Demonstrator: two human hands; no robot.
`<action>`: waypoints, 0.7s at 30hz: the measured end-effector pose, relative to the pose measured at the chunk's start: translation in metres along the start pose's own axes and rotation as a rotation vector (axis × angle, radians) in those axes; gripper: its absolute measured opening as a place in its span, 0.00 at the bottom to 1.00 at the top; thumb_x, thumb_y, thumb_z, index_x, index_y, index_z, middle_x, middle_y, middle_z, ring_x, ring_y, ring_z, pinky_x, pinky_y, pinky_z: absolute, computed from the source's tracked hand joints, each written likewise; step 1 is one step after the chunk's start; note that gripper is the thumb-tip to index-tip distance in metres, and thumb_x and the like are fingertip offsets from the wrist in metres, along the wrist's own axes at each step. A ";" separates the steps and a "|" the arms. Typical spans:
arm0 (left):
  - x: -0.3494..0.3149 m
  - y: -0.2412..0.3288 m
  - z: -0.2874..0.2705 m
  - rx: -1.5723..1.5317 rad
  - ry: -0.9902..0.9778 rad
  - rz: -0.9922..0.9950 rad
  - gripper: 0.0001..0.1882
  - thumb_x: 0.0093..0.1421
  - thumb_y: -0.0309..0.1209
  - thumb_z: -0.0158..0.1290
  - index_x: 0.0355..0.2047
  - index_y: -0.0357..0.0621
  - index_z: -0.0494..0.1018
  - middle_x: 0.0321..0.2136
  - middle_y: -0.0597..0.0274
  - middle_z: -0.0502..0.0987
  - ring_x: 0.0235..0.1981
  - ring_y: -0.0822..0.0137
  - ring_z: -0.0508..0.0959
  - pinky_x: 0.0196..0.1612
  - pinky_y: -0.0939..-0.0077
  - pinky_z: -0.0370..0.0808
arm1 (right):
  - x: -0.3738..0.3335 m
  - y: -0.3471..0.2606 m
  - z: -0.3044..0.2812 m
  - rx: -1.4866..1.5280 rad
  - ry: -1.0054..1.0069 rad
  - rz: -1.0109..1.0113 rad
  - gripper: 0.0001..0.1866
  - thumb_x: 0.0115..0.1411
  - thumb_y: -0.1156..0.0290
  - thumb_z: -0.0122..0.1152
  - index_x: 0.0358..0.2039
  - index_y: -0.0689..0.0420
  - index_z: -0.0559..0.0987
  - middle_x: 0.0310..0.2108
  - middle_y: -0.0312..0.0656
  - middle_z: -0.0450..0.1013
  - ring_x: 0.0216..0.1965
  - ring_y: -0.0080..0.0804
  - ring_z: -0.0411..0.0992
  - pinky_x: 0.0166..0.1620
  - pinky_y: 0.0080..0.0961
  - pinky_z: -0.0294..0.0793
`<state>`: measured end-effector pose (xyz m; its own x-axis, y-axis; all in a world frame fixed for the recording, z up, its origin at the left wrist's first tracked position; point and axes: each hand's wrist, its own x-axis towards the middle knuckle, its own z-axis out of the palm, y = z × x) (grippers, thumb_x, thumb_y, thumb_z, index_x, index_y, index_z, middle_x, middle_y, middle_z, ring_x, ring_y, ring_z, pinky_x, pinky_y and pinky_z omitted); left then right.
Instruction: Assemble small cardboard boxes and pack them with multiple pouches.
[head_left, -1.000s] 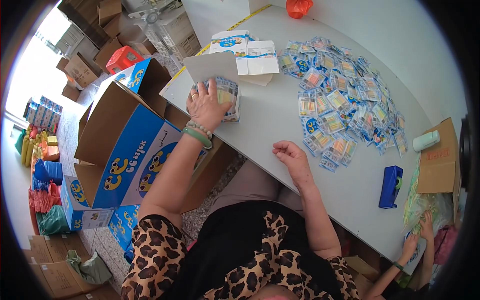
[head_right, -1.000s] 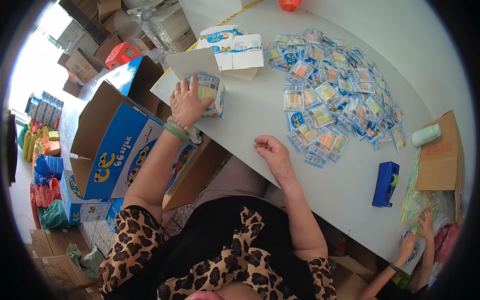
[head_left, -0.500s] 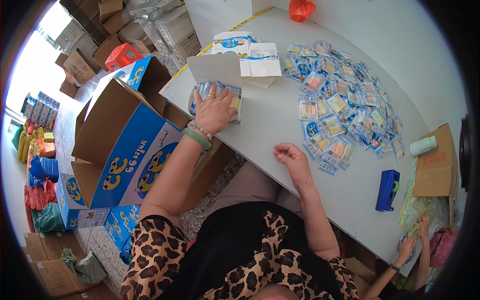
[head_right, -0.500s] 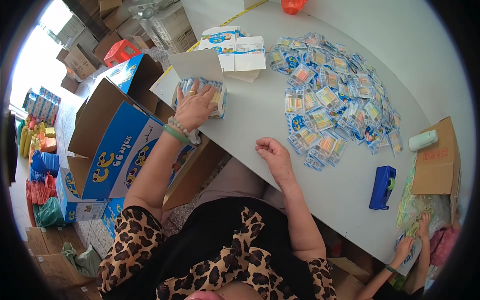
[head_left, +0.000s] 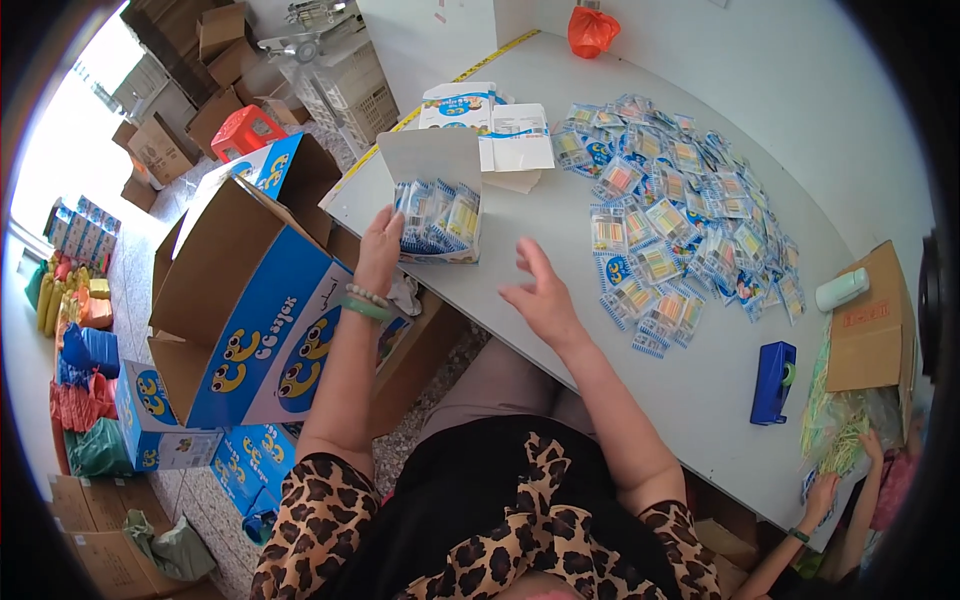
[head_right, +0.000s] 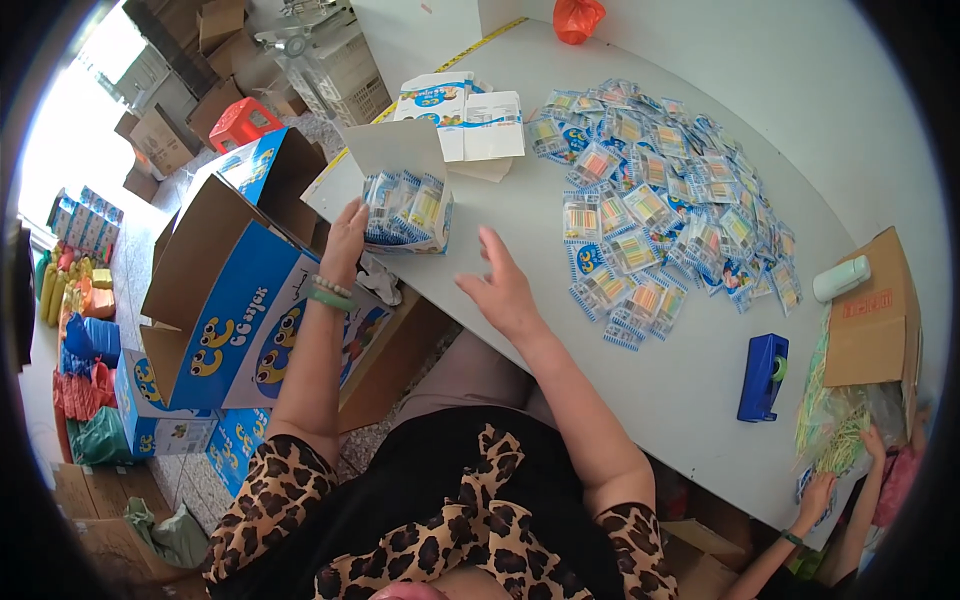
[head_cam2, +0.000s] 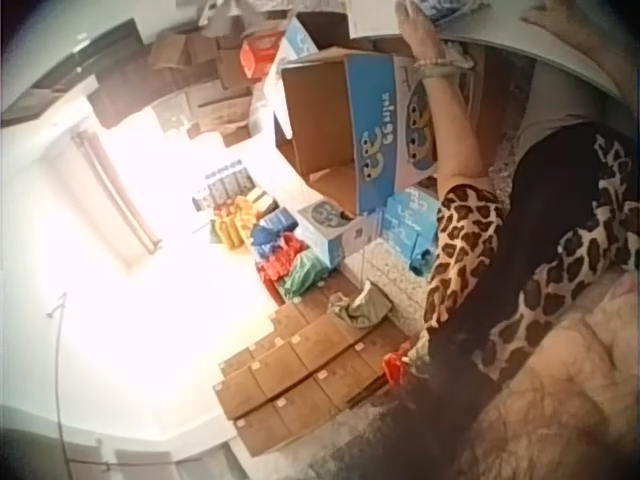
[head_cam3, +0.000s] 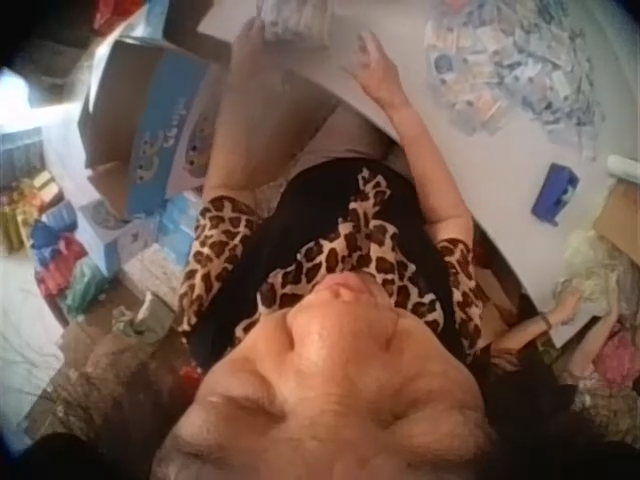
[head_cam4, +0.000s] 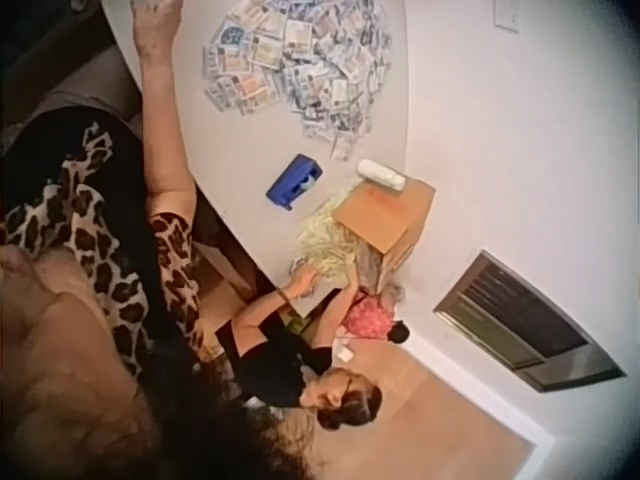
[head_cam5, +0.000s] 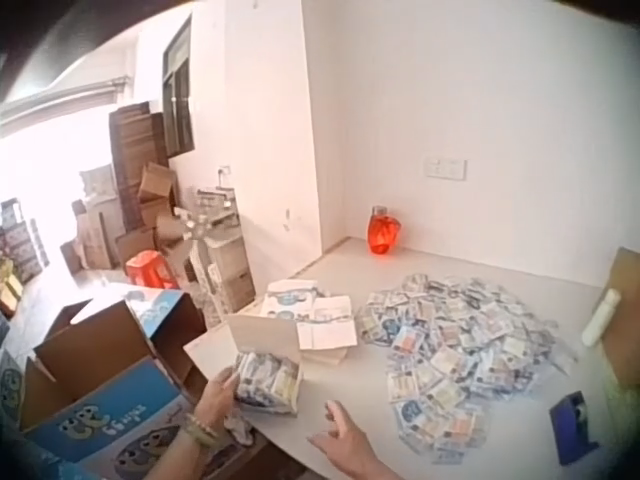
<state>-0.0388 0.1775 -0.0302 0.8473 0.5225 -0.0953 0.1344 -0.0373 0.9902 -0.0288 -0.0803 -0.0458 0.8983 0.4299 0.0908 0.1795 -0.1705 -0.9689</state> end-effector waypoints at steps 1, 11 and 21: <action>-0.002 -0.002 0.007 -0.029 -0.035 0.047 0.20 0.66 0.34 0.46 0.54 0.37 0.68 0.44 0.62 0.75 0.45 0.74 0.72 0.49 0.78 0.68 | 0.012 0.002 0.006 -0.002 0.011 0.003 0.37 0.54 0.70 0.62 0.63 0.57 0.58 0.54 0.45 0.66 0.51 0.32 0.68 0.52 0.30 0.70; -0.077 0.000 0.075 -0.158 -0.384 -0.032 0.17 0.64 0.28 0.49 0.53 0.37 0.69 0.46 0.56 0.75 0.47 0.67 0.74 0.50 0.79 0.69 | -0.045 0.014 -0.055 0.169 0.081 0.142 0.40 0.55 0.78 0.58 0.66 0.58 0.51 0.58 0.45 0.60 0.51 0.31 0.67 0.52 0.27 0.69; -0.107 0.033 0.104 1.025 -0.333 0.786 0.14 0.58 0.32 0.54 0.45 0.51 0.75 0.48 0.63 0.75 0.55 0.51 0.71 0.61 0.43 0.51 | -0.073 0.006 -0.077 0.143 0.187 0.087 0.36 0.57 0.67 0.63 0.63 0.60 0.59 0.57 0.48 0.64 0.57 0.38 0.65 0.56 0.33 0.67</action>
<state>-0.0718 0.0312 0.0016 0.9417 -0.1590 0.2967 -0.2457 -0.9270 0.2832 -0.0618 -0.1812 -0.0402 0.9690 0.2449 0.0340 0.0518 -0.0668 -0.9964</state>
